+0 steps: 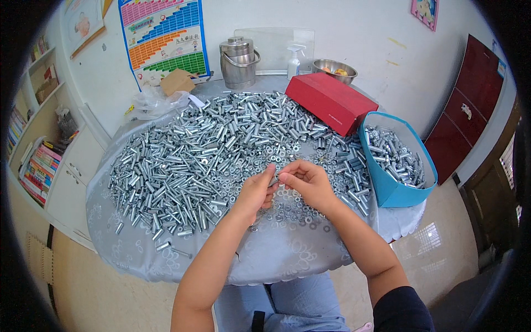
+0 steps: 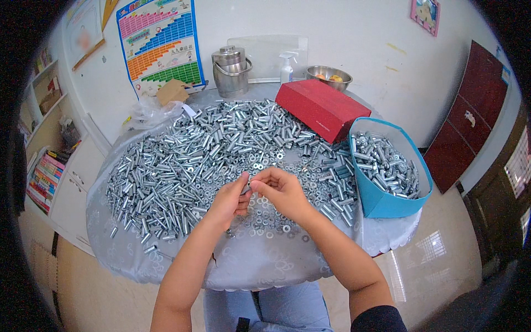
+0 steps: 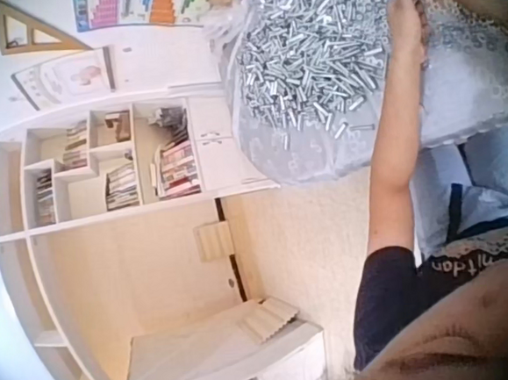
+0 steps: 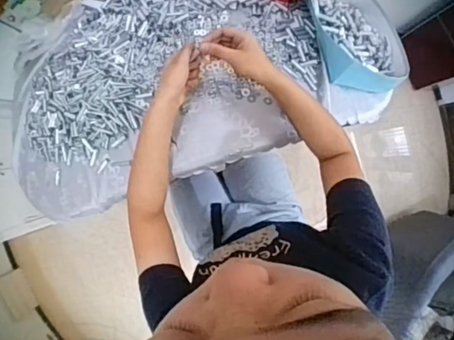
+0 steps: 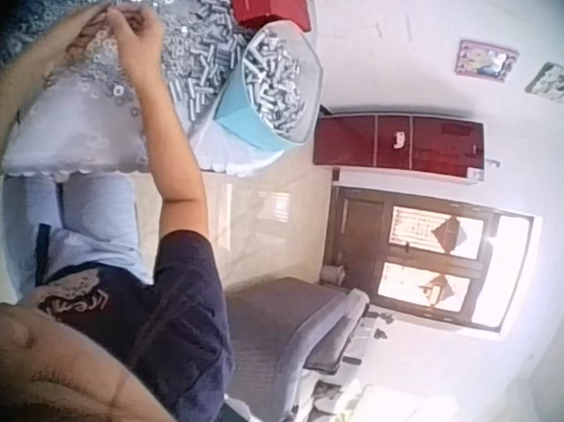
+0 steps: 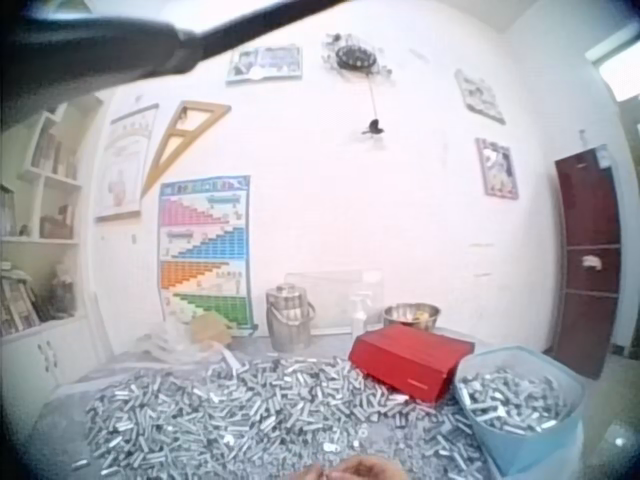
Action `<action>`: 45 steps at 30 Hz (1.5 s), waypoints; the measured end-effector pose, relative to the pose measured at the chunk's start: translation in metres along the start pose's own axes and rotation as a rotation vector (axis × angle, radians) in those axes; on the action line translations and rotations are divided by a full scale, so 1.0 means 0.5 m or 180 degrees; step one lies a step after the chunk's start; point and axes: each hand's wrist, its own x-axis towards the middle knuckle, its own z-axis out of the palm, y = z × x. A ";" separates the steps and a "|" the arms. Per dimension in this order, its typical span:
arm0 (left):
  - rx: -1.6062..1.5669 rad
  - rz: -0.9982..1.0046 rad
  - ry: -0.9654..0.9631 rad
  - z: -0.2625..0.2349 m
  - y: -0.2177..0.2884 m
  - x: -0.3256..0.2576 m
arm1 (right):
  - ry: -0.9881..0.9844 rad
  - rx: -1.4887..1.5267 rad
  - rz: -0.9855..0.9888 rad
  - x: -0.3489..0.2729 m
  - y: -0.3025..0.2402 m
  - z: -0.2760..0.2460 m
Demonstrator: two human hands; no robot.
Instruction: The person sits at a table covered with a large pile of metal bolts and washers. They repeatedly pick up a bolt and a washer, thread the washer onto the bolt, and place the assembled unit into a blue container on the right side of the table.
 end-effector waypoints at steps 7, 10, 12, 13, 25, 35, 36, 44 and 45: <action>0.0076 0.0085 0.0057 -0.004 -0.002 -0.001 | 0.0028 0.0131 -0.0054 -0.002 -0.003 0.009; 0.0061 0.0127 0.0115 -0.003 0.001 -0.004 | 0.0027 0.0111 -0.0077 -0.003 -0.005 0.009; -0.0020 0.0159 0.0194 -0.002 0.000 -0.004 | -0.0026 0.0030 -0.0107 -0.005 -0.005 0.009; -0.0070 0.0183 0.0266 0.000 -0.001 -0.002 | -0.0080 -0.0042 -0.0127 -0.006 -0.007 0.007; -0.0625 0.0504 0.0570 -0.020 -0.002 0.010 | -0.0415 -0.2859 -0.0088 -0.007 -0.011 -0.029; -0.0642 0.0480 0.0532 -0.026 -0.010 0.012 | -0.0763 -0.3264 -0.0349 -0.009 0.011 -0.040; -0.0638 0.0470 0.0525 -0.025 -0.010 0.012 | -0.0759 -0.3255 -0.0339 -0.010 0.012 -0.040; -0.0566 0.0411 0.0392 -0.018 -0.014 0.014 | -0.0781 -0.3286 -0.0418 -0.010 0.019 -0.043; -0.0568 0.0394 0.0409 -0.018 -0.014 0.014 | -0.0798 -0.3279 -0.0390 -0.010 0.016 -0.042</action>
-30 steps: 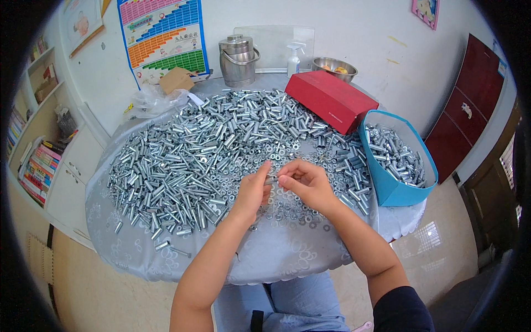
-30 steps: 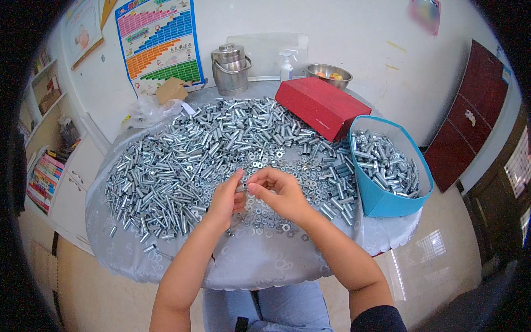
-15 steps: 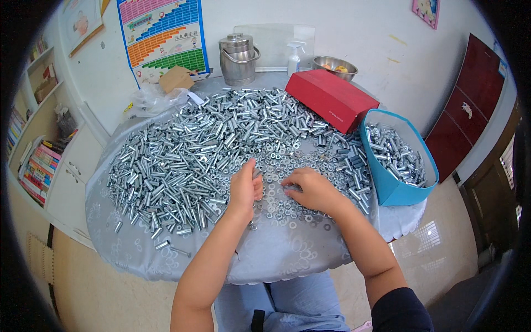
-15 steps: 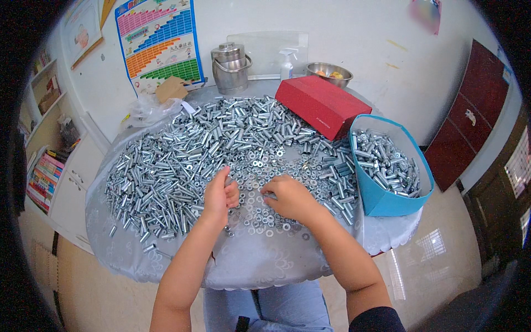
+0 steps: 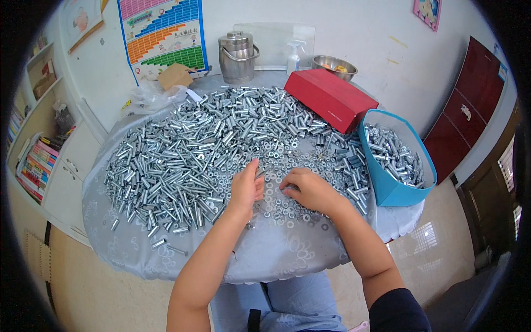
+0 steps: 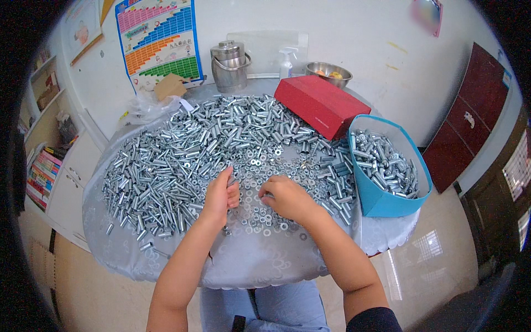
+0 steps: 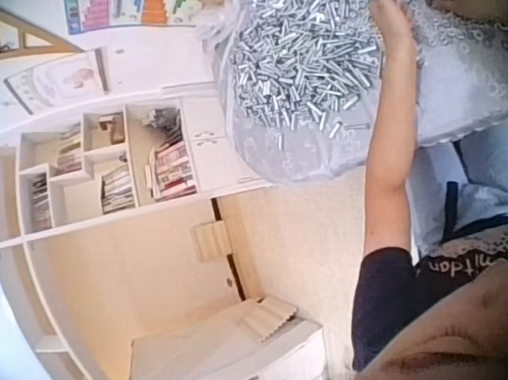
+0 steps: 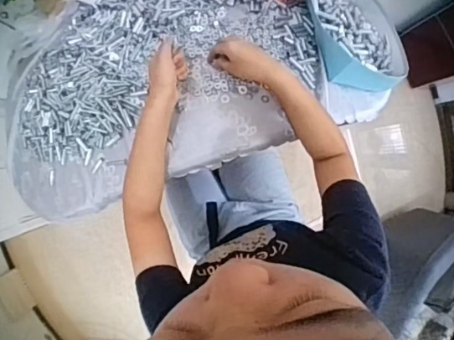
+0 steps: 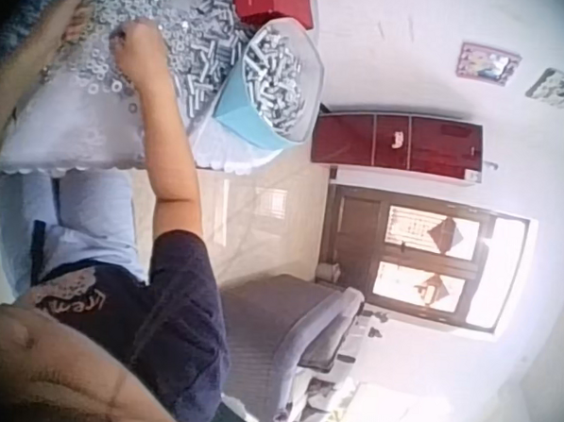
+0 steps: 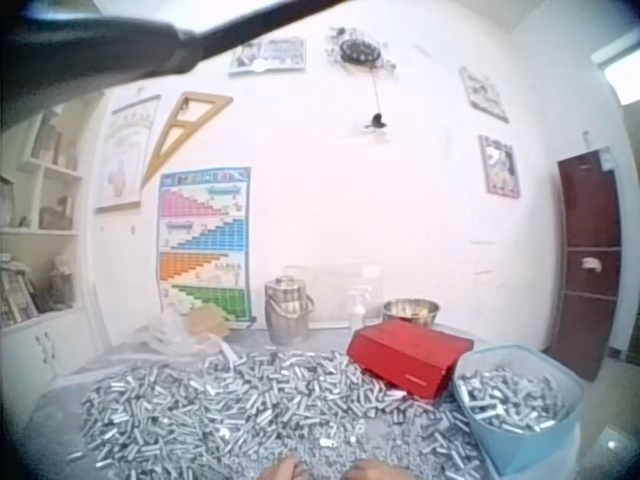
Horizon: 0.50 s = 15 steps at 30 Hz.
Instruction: The person sits at a table covered with a large pile of metal bolts and washers. They repeatedly pick up a bolt and a washer, thread the washer onto the bolt, and place the assembled unit into a blue container on the right side of the table.
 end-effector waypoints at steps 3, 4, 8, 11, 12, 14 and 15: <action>0.0006 -0.0038 0.0043 0.001 0.001 -0.001 | -0.0042 0.0035 0.0029 0.000 -0.006 -0.003; 0.0012 -0.0045 0.0050 0.003 0.003 -0.002 | -0.0032 0.0049 0.0028 0.000 -0.004 -0.002; 0.0036 -0.0032 -0.0020 0.000 -0.002 -0.001 | -0.0018 -0.0002 0.0038 -0.001 -0.007 0.001; 0.0226 -0.0032 0.0030 0.013 0.004 -0.007 | 0.0028 -0.0008 0.0018 -0.002 -0.002 0.005; 0.0236 -0.0039 0.0044 0.014 0.006 -0.009 | 0.0033 -0.0024 -0.0014 -0.001 -0.003 0.005; 0.0256 -0.0055 0.0072 0.015 0.009 -0.010 | 0.0042 -0.0056 -0.0076 0.001 -0.004 0.005; 0.0270 -0.0058 0.0051 0.015 0.008 -0.010 | 0.0107 -0.0054 -0.0086 0.002 0.000 0.007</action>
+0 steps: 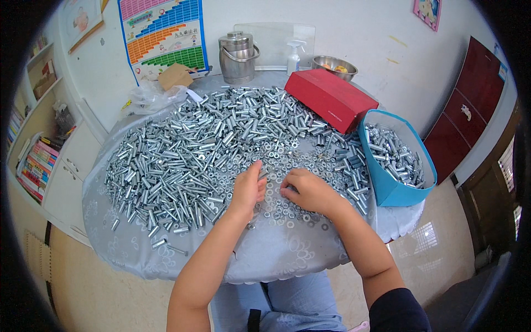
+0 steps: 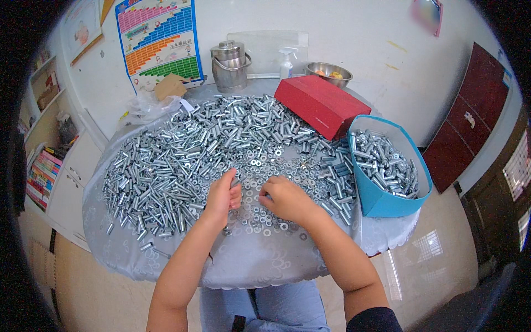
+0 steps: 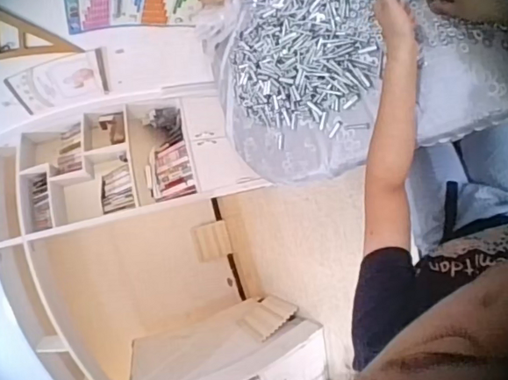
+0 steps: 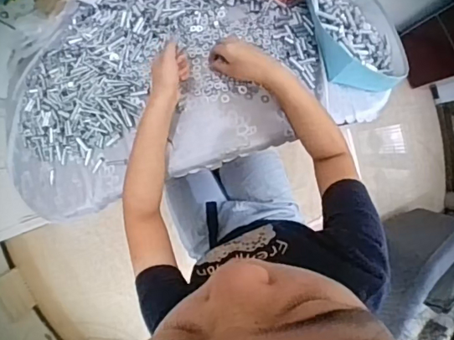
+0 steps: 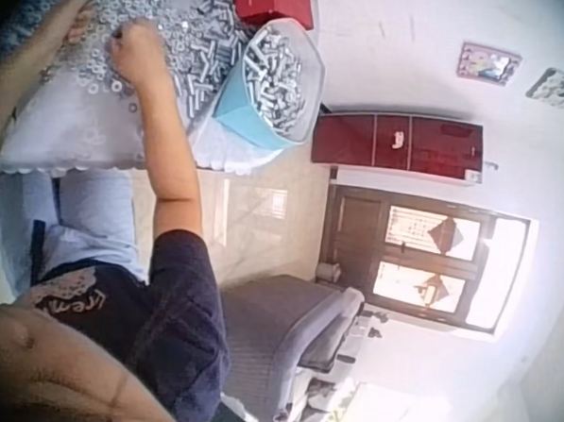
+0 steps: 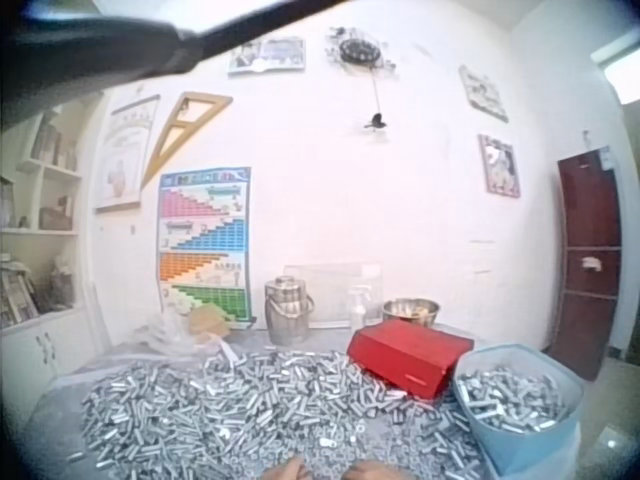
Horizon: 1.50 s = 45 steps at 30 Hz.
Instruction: The person sits at a table covered with a large pile of metal bolts and washers. They repeatedly pick up a bolt and a washer, thread the washer onto the bolt, and place the assembled unit into a blue container on the right side of the table.
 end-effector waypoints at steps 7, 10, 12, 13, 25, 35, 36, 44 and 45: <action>0.0237 -0.0119 -0.0167 0.001 -0.003 0.000 | 0.0562 0.0332 0.0506 0.011 -0.015 -0.012; 0.0371 -0.0156 -0.0217 0.002 0.000 -0.003 | 0.0802 0.1421 0.0973 0.016 -0.020 -0.017; 0.0437 -0.0179 -0.0228 0.001 0.001 -0.003 | 0.0913 0.2037 0.1063 0.018 -0.024 -0.017; 0.0477 -0.0198 -0.0237 0.000 -0.001 -0.001 | 0.0972 0.2214 0.1018 0.018 -0.032 -0.019; 0.0209 -0.0142 -0.0110 -0.008 -0.017 0.011 | 0.1005 0.1772 0.0409 0.012 -0.062 -0.032; 0.0250 0.0071 0.0081 -0.011 -0.016 0.014 | 0.1110 0.1135 -0.0145 0.014 -0.067 -0.027; 0.0249 0.0073 0.0021 -0.012 -0.018 0.015 | 0.1111 0.1222 -0.0118 0.014 -0.067 -0.027; 0.0476 -0.0209 -0.0330 -0.002 -0.006 0.003 | 0.1023 0.1435 -0.0078 0.013 -0.062 -0.027; 0.0461 -0.0219 -0.0375 -0.004 -0.006 0.003 | 0.0993 0.1451 -0.0077 0.013 -0.062 -0.028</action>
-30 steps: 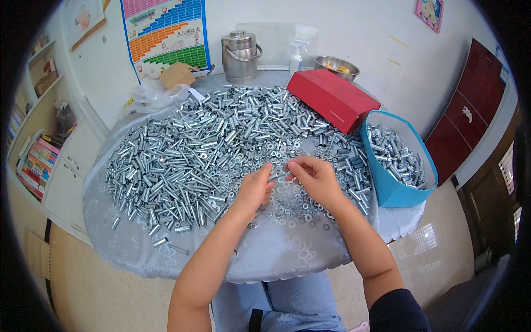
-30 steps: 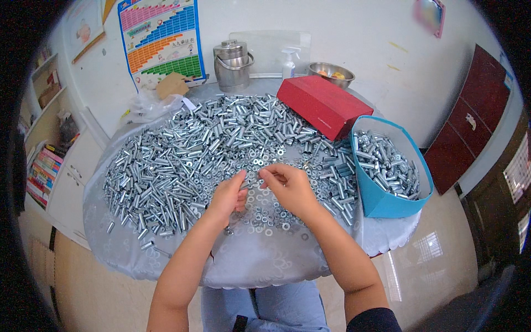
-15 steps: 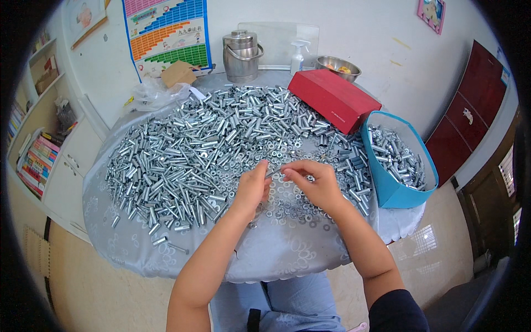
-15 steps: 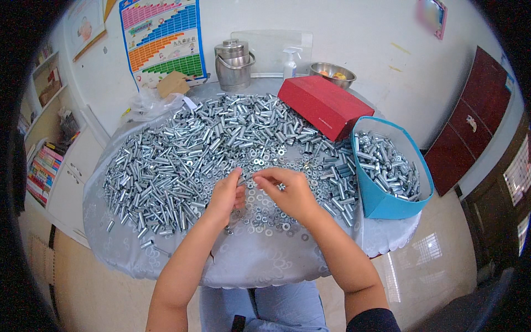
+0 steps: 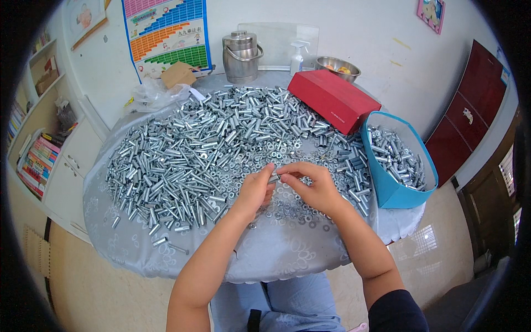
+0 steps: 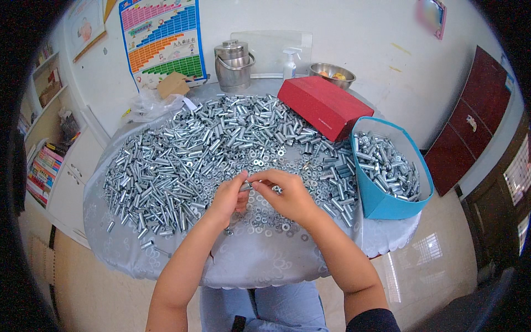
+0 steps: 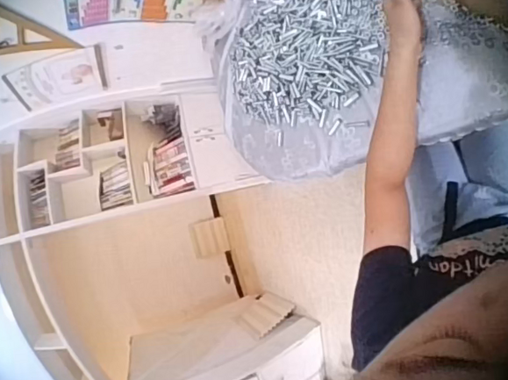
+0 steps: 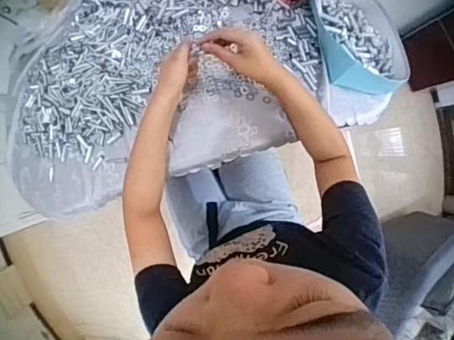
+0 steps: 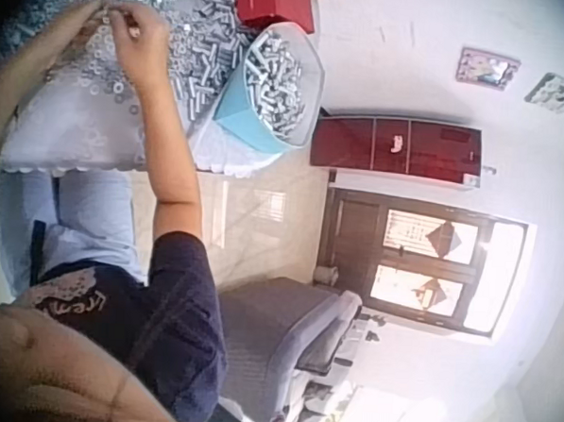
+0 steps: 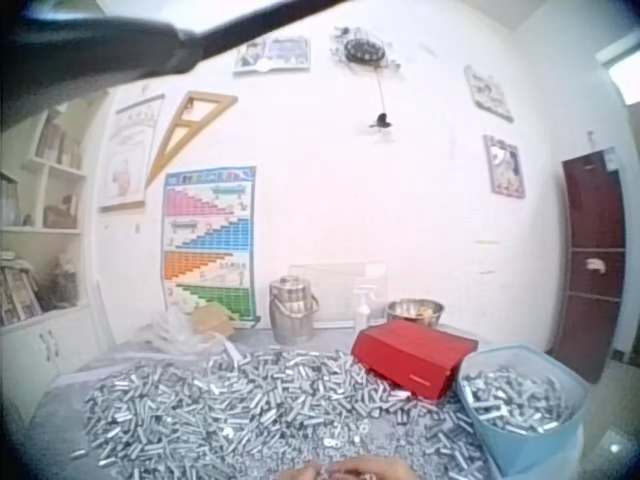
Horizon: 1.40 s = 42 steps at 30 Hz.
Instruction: The person sits at a table covered with a large pile of metal bolts and washers. They repeatedly pick up a bolt and a washer, thread the washer onto the bolt, and place the assembled unit into a blue container on the right side of the table.
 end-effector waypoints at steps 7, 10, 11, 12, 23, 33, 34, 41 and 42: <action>-0.0230 -0.0002 0.0139 -0.004 -0.004 0.006 | -0.0301 0.0035 -0.0178 0.001 0.001 -0.002; -0.0368 -0.0035 0.0057 -0.005 -0.002 0.007 | -0.0442 0.0119 -0.0126 0.000 -0.005 -0.004; -0.0421 -0.0036 -0.0012 -0.007 -0.002 0.007 | -0.0491 0.0162 -0.0095 0.000 -0.009 -0.006; -0.0500 -0.0057 -0.0076 -0.011 -0.002 0.007 | -0.0415 0.0311 -0.0079 0.001 -0.013 -0.005; -0.0660 -0.0116 -0.0137 -0.021 0.000 0.014 | -0.1158 -0.1854 -0.0112 -0.005 0.036 -0.061; -0.0629 -0.0102 0.0036 -0.014 0.007 0.007 | -0.1484 -0.1800 0.0366 -0.011 0.042 -0.064; -0.0604 -0.0103 0.0038 -0.014 0.005 0.008 | -0.1467 -0.1826 0.0382 -0.012 0.042 -0.063; -0.0561 -0.0097 0.0103 -0.011 0.004 0.006 | -0.1439 -0.1925 0.0301 -0.012 0.053 -0.067; -0.0557 -0.0097 0.0102 -0.010 0.004 0.006 | -0.1367 -0.1913 0.0311 -0.013 0.053 -0.066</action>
